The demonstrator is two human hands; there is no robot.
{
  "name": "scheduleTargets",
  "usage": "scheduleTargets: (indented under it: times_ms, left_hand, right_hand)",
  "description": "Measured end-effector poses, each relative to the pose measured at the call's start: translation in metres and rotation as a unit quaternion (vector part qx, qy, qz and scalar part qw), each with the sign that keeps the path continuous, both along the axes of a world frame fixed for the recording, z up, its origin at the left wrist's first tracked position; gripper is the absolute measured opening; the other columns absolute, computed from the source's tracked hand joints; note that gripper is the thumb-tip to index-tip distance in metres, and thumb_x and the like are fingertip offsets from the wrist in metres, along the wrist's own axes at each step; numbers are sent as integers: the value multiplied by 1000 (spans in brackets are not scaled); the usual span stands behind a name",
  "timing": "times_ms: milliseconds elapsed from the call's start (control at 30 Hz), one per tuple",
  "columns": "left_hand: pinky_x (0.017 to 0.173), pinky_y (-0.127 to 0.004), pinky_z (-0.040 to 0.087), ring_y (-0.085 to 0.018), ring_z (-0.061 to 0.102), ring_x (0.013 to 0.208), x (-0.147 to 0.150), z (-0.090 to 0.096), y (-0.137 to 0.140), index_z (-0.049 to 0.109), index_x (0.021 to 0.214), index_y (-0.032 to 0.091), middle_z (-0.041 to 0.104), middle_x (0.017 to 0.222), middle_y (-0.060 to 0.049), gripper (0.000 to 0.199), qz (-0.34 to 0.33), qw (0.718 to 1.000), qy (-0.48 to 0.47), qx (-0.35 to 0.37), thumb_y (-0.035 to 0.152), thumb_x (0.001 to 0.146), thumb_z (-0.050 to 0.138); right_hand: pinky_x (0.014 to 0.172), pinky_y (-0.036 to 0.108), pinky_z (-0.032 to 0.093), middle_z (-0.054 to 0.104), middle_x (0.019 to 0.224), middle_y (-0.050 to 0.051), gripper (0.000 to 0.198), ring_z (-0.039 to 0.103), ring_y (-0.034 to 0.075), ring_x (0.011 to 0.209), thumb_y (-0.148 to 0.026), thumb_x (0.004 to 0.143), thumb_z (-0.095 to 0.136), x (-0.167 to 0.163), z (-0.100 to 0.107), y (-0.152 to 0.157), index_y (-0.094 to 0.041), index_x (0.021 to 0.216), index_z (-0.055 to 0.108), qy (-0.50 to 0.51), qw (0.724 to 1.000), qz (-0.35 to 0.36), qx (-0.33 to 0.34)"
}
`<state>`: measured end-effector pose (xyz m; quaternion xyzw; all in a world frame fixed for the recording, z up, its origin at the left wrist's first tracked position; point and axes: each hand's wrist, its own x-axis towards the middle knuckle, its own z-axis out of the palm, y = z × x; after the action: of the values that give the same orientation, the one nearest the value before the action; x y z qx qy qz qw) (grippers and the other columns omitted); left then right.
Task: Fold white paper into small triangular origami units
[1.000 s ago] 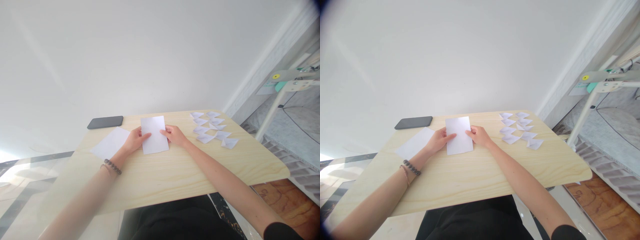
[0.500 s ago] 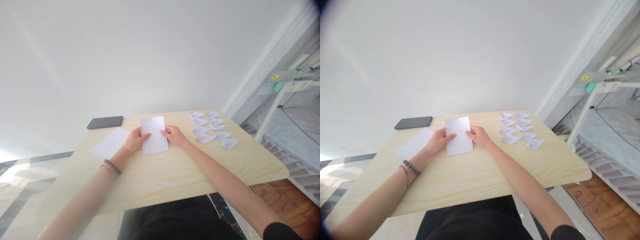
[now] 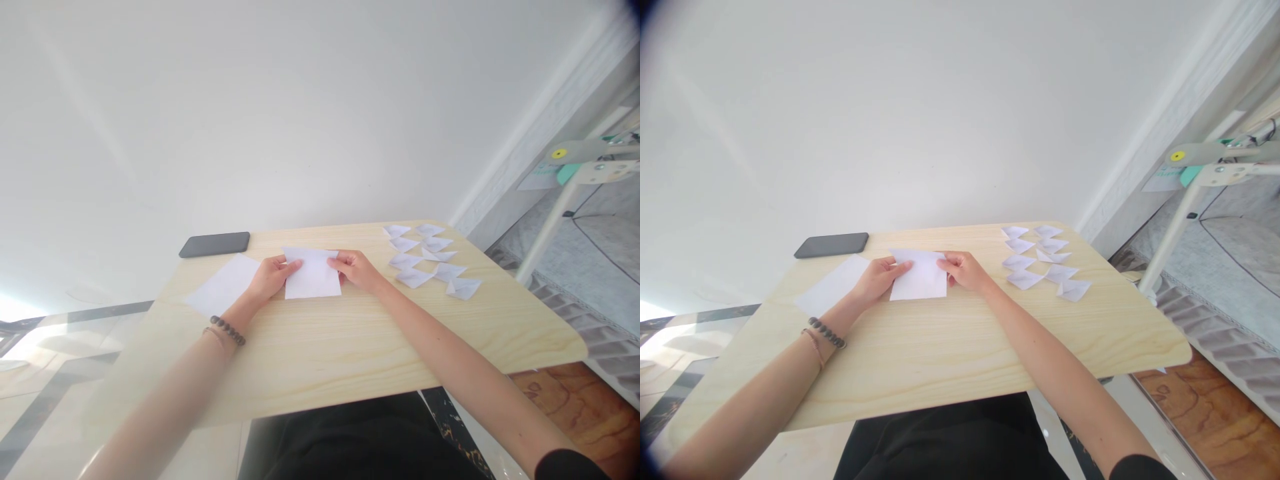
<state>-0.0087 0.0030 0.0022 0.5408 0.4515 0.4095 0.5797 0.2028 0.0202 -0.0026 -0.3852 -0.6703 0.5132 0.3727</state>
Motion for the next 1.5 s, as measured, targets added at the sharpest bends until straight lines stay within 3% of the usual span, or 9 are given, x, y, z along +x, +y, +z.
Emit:
scheduleTargets:
  times_ms: [133, 333, 433, 567, 733, 900, 1000, 1300, 1500]
  left_hand:
    - [70, -33, 50, -21, 63, 79, -3, -4, 5, 56, 105, 14, 66, 90, -10, 51, 7, 999, -36, -4, 51, 71, 57]
    - [49, -36, 49, -26, 64, 64, -11, 3, 10, 46, 117, 14, 66, 80, -14, 84, -37, 992, -50, -109, 77, 68, 21]
    - [52, -36, 50, -26, 63, 67, -12, 11, 6, 46, 118, 14, 66, 82, -14, 80, -66, 990, -25, -118, 75, 69, 27]
    - [60, -33, 49, -23, 61, 75, -8, 17, -1, 56, 107, 14, 64, 87, -12, 58, -85, 994, 8, -72, 59, 71, 48]
    - [62, -26, 45, -17, 56, 76, -6, 8, 1, 61, 96, 14, 62, 87, -8, 43, -37, 999, 27, -18, 46, 68, 60]
    - [55, -22, 40, -13, 53, 65, -7, -3, 6, 61, 93, 15, 60, 77, -4, 42, 5, 998, 58, 15, 49, 69, 57]
    - [51, -21, 37, -12, 52, 61, -7, -5, 5, 61, 94, 16, 60, 74, -3, 43, 14, 993, 105, 58, 50, 69, 57]
    - [60, -24, 41, -15, 55, 73, -5, -7, 5, 58, 101, 17, 61, 89, -6, 43, 9, 988, 114, 105, 48, 72, 55]
    - [56, -23, 39, -14, 54, 69, -4, -5, 4, 59, 101, 17, 62, 84, -5, 46, 22, 989, 114, 92, 51, 71, 55]
  right_hand:
    - [56, 25, 49, 65, 86, 3, 34, 60, 15, 73, -38, 72, 56, 0, 0, 0, -19, 99, 59, 34, 999, 9, 17]
    - [59, 27, 48, 67, 87, 3, 26, 60, 15, 68, -32, 76, 50, -4, -5, 1, -20, 92, 66, -31, 989, -88, 113]
    - [72, 28, 47, 67, 96, 2, 25, 61, 16, 83, -22, 76, 47, -6, -4, 0, -23, 91, 68, -48, 977, -111, 176]
    - [81, 30, 46, 66, 98, 1, 27, 59, 17, 94, -19, 76, 45, -7, -1, -3, -24, 88, 69, -26, 968, -127, 217]
    - [80, 32, 46, 67, 96, 3, 26, 59, 19, 92, -23, 74, 47, -6, 0, -4, -22, 87, 69, -21, 977, -127, 169]
    - [71, 32, 48, 65, 98, 7, 46, 61, 20, 85, -39, 81, 30, -4, 0, 2, -17, 109, 59, 90, 995, -42, -13]
    - [64, 30, 48, 66, 88, 8, 55, 61, 19, 77, -51, 82, 27, -3, 2, 2, -16, 112, 56, 74, 995, -22, -66]
    - [46, 21, 39, 54, 64, 0, 42, 50, 11, 56, -51, 74, 49, -7, 0, 0, -18, 96, 61, -77, 992, -74, 61]
    - [46, 22, 42, 56, 65, 0, 41, 53, 13, 58, -50, 72, 51, -7, -6, 3, -18, 95, 59, -70, 994, -68, 50]
